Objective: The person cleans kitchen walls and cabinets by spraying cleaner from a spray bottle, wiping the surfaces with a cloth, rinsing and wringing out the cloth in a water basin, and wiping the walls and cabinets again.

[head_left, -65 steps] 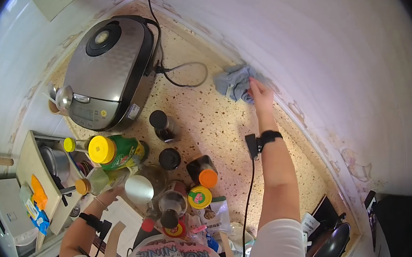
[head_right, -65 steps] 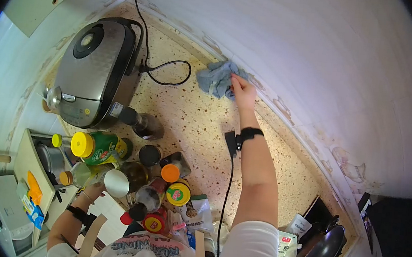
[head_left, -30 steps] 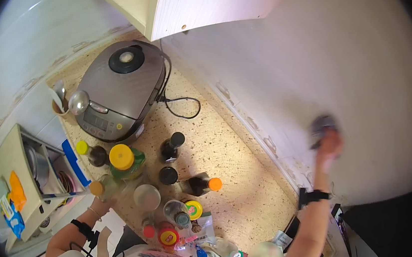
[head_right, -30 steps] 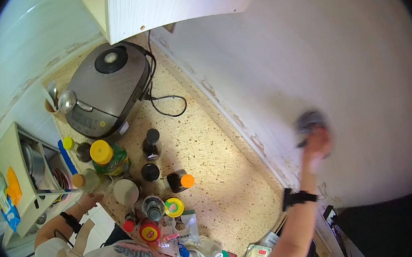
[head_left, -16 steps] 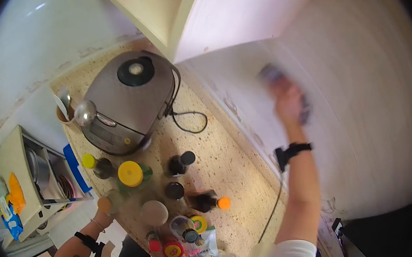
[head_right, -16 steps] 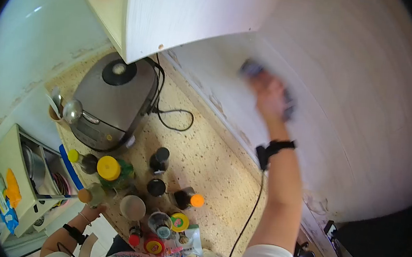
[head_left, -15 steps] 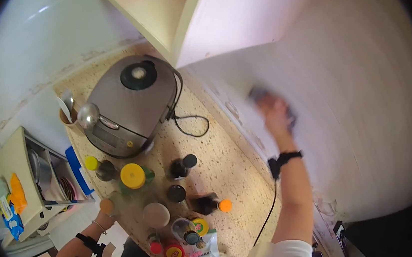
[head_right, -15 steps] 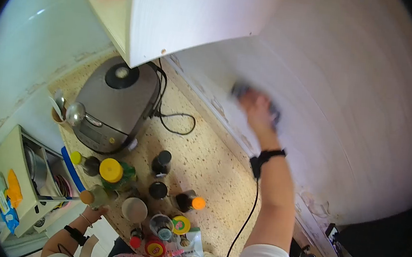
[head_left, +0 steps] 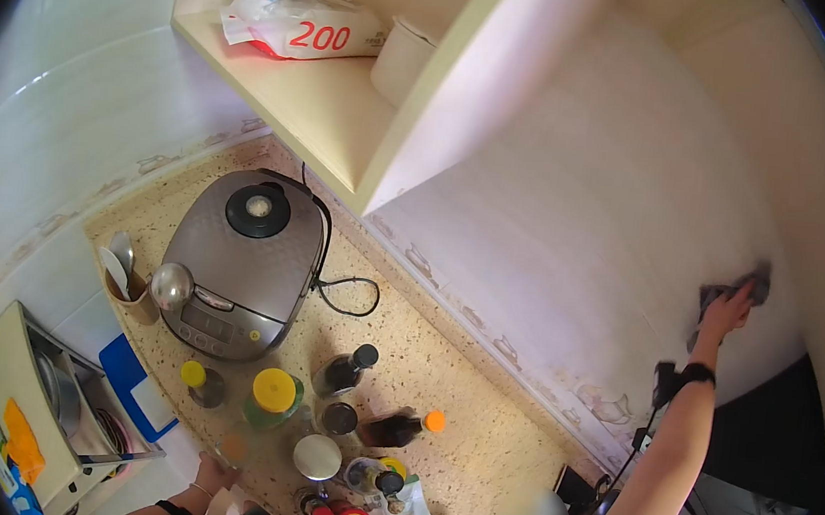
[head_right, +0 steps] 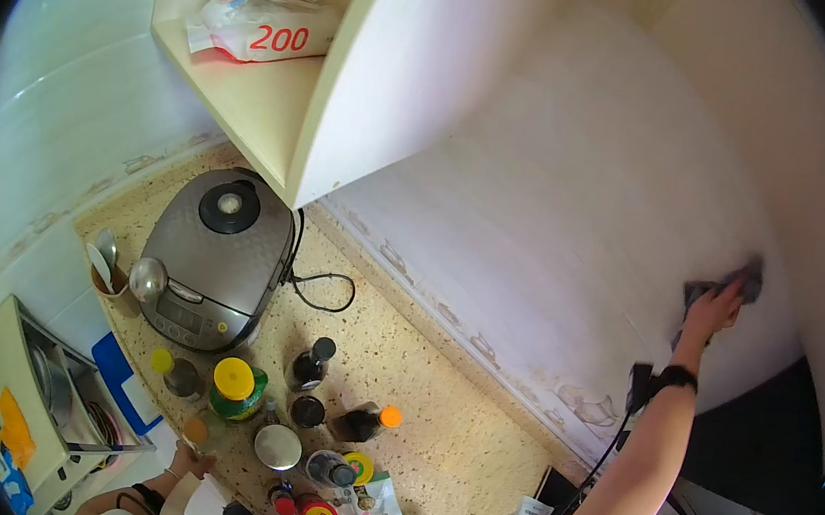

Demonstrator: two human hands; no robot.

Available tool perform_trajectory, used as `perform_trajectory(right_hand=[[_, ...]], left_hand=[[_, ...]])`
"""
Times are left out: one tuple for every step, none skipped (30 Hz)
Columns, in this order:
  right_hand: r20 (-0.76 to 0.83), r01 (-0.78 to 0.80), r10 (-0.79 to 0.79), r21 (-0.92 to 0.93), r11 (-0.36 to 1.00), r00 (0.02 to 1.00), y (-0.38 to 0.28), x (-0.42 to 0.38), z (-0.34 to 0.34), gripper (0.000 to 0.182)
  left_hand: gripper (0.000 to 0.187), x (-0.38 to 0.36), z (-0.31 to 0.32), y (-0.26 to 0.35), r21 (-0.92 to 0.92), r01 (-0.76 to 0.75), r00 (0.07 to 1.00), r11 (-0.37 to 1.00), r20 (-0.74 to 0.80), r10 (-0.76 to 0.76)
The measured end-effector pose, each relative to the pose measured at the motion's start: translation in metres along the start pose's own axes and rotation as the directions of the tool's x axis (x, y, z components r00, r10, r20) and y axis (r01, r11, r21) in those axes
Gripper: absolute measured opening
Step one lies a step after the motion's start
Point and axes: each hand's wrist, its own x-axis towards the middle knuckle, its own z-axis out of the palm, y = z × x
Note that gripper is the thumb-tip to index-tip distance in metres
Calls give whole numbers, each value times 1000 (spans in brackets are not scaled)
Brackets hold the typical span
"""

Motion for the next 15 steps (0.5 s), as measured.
perform_trajectory(right_hand=[[8, -70, 70, 33, 997, 998, -19, 14, 1, 62], [20, -143, 142, 62, 988, 990, -42, 24, 4, 65], [33, -217, 215, 89, 972, 976, -65, 33, 8, 68], [-61, -19, 26, 119, 993, 998, -96, 36, 14, 71], [-160, 179, -157, 133, 975, 975, -132, 39, 23, 73], [-131, 281, -263, 145, 949, 956, -178, 45, 25, 72], [-127, 374, -355, 198, 906, 926, -230, 41, 9, 71], [-122, 460, -443, 254, 851, 888, -284, 36, -9, 70], [-113, 511, -507, 360, 780, 854, -320, 30, -15, 62], [-103, 545, -569, 465, 698, 816, -356, 24, -20, 54], [-244, 750, -711, 286, 597, 659, -382, 10, -23, 48], [-209, 716, -685, 255, 650, 698, -398, -13, -37, 45], [-179, 677, -653, 231, 699, 736, -398, -26, -45, 42], [-201, 739, -714, 260, 621, 671, -378, -21, -41, 39], [-229, 797, -771, 295, 527, 595, -361, -19, -40, 37]], left_hand=[[60, -1, 2, -1, 15, -3, 1000, 1000, -15, 3], [59, -6, 0, 5, -18, 2, 1000, 1000, 0, -3], [58, -12, -1, 11, -52, 9, 1000, 999, 15, -8], [57, -20, -4, 22, -68, 6, 1000, 998, 19, -5], [56, -20, -8, 28, -86, 0, 1000, 996, 17, 2], [55, -16, -9, 27, -100, -2, 1000, 995, 25, 5], [55, -14, -7, 22, -112, -3, 999, 994, 37, 7], [54, -12, -5, 14, -115, -5, 998, 993, 54, 12], [50, -6, 0, -5, -87, -177, 984, 980, -14, 177], [49, 0, 0, -9, -97, -184, 983, 978, -7, 185], [49, 9, 0, -5, -120, -169, 985, 978, 6, 171], [48, 14, 1, -2, -137, -143, 989, 980, 25, 148], [47, 17, -2, 2, -147, -115, 992, 982, 41, 122], [46, 18, 0, 4, -150, -83, 994, 985, 51, 92], [45, 19, -2, 5, -150, -56, 996, 987, 65, 66]])
